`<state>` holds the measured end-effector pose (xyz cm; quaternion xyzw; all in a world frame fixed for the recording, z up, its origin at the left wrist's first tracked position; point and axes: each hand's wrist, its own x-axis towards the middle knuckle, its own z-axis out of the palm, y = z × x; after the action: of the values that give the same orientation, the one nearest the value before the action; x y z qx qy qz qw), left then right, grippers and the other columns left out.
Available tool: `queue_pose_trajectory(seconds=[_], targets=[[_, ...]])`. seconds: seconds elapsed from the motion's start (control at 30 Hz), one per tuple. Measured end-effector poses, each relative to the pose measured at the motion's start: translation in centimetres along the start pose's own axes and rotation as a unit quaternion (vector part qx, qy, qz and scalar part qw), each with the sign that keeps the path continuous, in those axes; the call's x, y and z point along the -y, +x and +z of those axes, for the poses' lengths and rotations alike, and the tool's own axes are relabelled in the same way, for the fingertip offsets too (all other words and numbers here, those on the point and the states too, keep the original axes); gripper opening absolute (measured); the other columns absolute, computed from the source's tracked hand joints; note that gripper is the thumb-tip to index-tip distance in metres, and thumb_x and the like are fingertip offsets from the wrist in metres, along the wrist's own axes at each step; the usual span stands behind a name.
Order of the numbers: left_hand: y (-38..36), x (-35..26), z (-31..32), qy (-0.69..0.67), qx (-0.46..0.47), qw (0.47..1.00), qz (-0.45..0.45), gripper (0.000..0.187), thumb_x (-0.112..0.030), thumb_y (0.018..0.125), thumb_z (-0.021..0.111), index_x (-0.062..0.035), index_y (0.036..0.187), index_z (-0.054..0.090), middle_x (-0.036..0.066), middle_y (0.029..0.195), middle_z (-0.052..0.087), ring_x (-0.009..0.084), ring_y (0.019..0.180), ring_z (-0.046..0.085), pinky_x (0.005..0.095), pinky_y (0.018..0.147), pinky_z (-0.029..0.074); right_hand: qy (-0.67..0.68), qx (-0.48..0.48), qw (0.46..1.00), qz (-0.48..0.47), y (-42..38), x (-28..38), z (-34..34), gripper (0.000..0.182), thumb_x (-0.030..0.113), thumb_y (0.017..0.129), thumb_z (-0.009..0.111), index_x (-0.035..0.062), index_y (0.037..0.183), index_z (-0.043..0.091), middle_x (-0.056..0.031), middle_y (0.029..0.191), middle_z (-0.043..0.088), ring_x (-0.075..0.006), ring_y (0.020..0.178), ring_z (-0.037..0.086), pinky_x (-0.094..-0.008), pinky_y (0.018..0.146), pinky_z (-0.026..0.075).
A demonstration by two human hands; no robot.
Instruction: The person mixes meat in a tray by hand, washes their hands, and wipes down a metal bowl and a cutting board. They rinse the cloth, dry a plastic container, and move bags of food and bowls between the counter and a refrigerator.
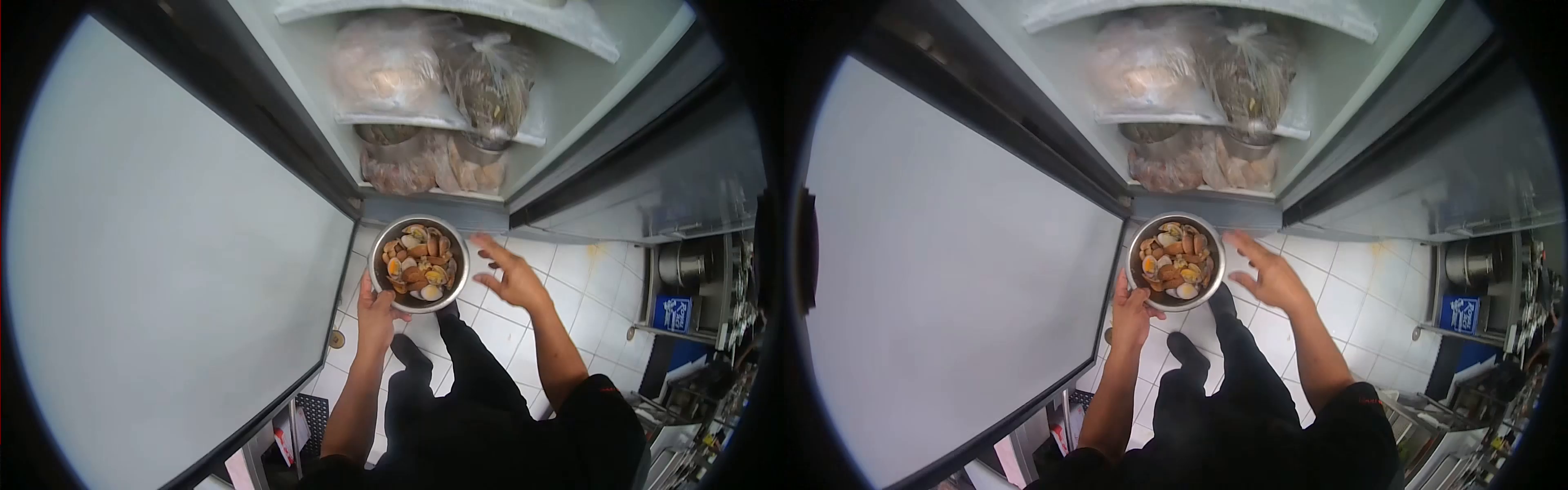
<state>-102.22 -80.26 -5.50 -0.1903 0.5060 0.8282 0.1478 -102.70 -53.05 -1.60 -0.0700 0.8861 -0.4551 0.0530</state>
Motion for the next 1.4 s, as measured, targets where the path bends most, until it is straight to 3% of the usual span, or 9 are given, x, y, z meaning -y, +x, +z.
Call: queue_pose_trajectory(seconds=[0.07, 0.17, 0.37, 0.47, 0.63, 0.77, 1.07, 1.3, 1.4], targets=[[-6.1, -4.5, 1.4, -0.011, 0.022, 0.999, 0.023, 0.064, 0.001, 0.083, 0.044, -0.0095, 0.144, 0.027, 0.013, 0.109, 0.060, 0.0183, 0.067, 0.065, 0.0282, 0.045, 0.055, 0.002, 0.016, 0.999, -0.046, -3.8, 6.2, -0.6, 0.055, 0.017, 0.076, 0.076, 0.0175, 0.126, 0.053, -0.0191, 0.146, 0.038, -0.0360, 0.119, 0.054, -0.0382, 0.086, 0.053], [-8.7, -8.5, 3.2, -0.024, 0.060, 0.997, 0.049, 0.061, 0.002, 0.084, 0.041, -0.0100, 0.143, 0.030, 0.013, 0.111, 0.059, 0.0178, 0.072, 0.066, 0.0261, 0.044, 0.053, 0.008, -0.012, 0.997, -0.076, -4.1, 10.2, -1.0, 0.044, 0.009, 0.071, 0.079, 0.0122, 0.110, 0.060, -0.0148, 0.120, 0.060, -0.0336, 0.114, 0.057, -0.0362, 0.085, 0.052], [0.5, -11.6, 7.0, -0.098, 0.147, 0.983, 0.047, 0.058, -0.006, 0.092, 0.047, -0.0136, 0.146, 0.026, 0.010, 0.107, 0.060, 0.0167, 0.069, 0.064, 0.0302, 0.053, 0.055, -0.025, -0.127, 0.981, -0.144, 4.4, 7.7, -3.5, 0.034, 0.000, 0.068, 0.078, 0.0047, 0.098, 0.064, -0.0128, 0.107, 0.064, -0.0267, 0.099, 0.064, -0.0320, 0.083, 0.052], [3.6, -9.7, 6.7, -0.122, 0.161, 0.978, 0.053, 0.059, -0.008, 0.093, 0.048, -0.0149, 0.147, 0.026, 0.010, 0.109, 0.060, 0.0166, 0.071, 0.064, 0.0308, 0.054, 0.056, 0.130, -0.212, 0.961, -0.117, 6.2, 6.5, -1.6, 0.035, -0.007, 0.068, 0.075, 0.0042, 0.098, 0.062, -0.0117, 0.108, 0.063, -0.0188, 0.097, 0.064, -0.0301, 0.079, 0.055], [5.9, -5.3, 4.3, -0.128, 0.103, 0.985, 0.062, 0.059, -0.004, 0.093, 0.046, -0.0148, 0.147, 0.025, 0.011, 0.116, 0.057, 0.0165, 0.072, 0.065, 0.0292, 0.051, 0.057, 0.000, -0.164, 0.978, -0.131, 6.5, 1.7, 2.1, 0.034, -0.001, 0.067, 0.080, 0.0053, 0.093, 0.060, -0.0084, 0.106, 0.060, -0.0189, 0.092, 0.061, -0.0296, 0.075, 0.051], [4.6, -2.2, 0.6, -0.076, 0.055, 0.994, 0.057, 0.055, -0.005, 0.091, 0.046, -0.0116, 0.143, 0.032, 0.011, 0.104, 0.062, 0.0159, 0.068, 0.065, 0.0268, 0.049, 0.055, -0.025, -0.078, 0.994, -0.067, 4.0, -0.2, 7.4, 0.033, 0.000, 0.068, 0.079, 0.0063, 0.095, 0.060, -0.0080, 0.100, 0.059, -0.0223, 0.091, 0.061, -0.0305, 0.074, 0.052], [6.1, 1.2, -3.7, -0.040, 0.069, 0.997, -0.026, 0.059, -0.023, 0.095, 0.056, -0.0095, 0.146, 0.029, 0.013, 0.114, 0.059, 0.0164, 0.076, 0.065, 0.0279, 0.062, 0.056, 0.128, -0.135, 0.980, 0.076, 1.5, -5.6, 12.4, 0.030, -0.006, 0.069, 0.075, 0.0032, 0.090, 0.056, -0.0063, 0.092, 0.059, -0.0155, 0.080, 0.063, -0.0276, 0.071, 0.055], [17.3, -1.7, -1.8, 0.261, 0.003, 0.953, 0.155, 0.063, -0.027, 0.090, 0.063, -0.0127, 0.145, 0.035, 0.013, 0.127, 0.052, 0.0153, 0.091, 0.060, 0.0291, 0.071, 0.053, 0.040, -0.157, 0.984, 0.078, 1.2, -6.4, 9.1, 0.029, -0.004, 0.070, 0.075, 0.0047, 0.090, 0.056, -0.0066, 0.093, 0.059, -0.0186, 0.079, 0.063, -0.0294, 0.072, 0.054], [25.0, -3.0, 0.6, 0.436, -0.042, 0.842, 0.314, 0.064, -0.023, 0.084, 0.067, -0.0161, 0.141, 0.040, 0.019, 0.124, 0.051, 0.0272, 0.095, 0.064, 0.0326, 0.074, 0.054, 0.042, -0.155, 0.982, 0.100, 0.6, -7.2, 8.0, 0.029, -0.004, 0.070, 0.074, 0.0050, 0.090, 0.056, -0.0071, 0.095, 0.060, -0.0190, 0.082, 0.063, -0.0305, 0.072, 0.054]])
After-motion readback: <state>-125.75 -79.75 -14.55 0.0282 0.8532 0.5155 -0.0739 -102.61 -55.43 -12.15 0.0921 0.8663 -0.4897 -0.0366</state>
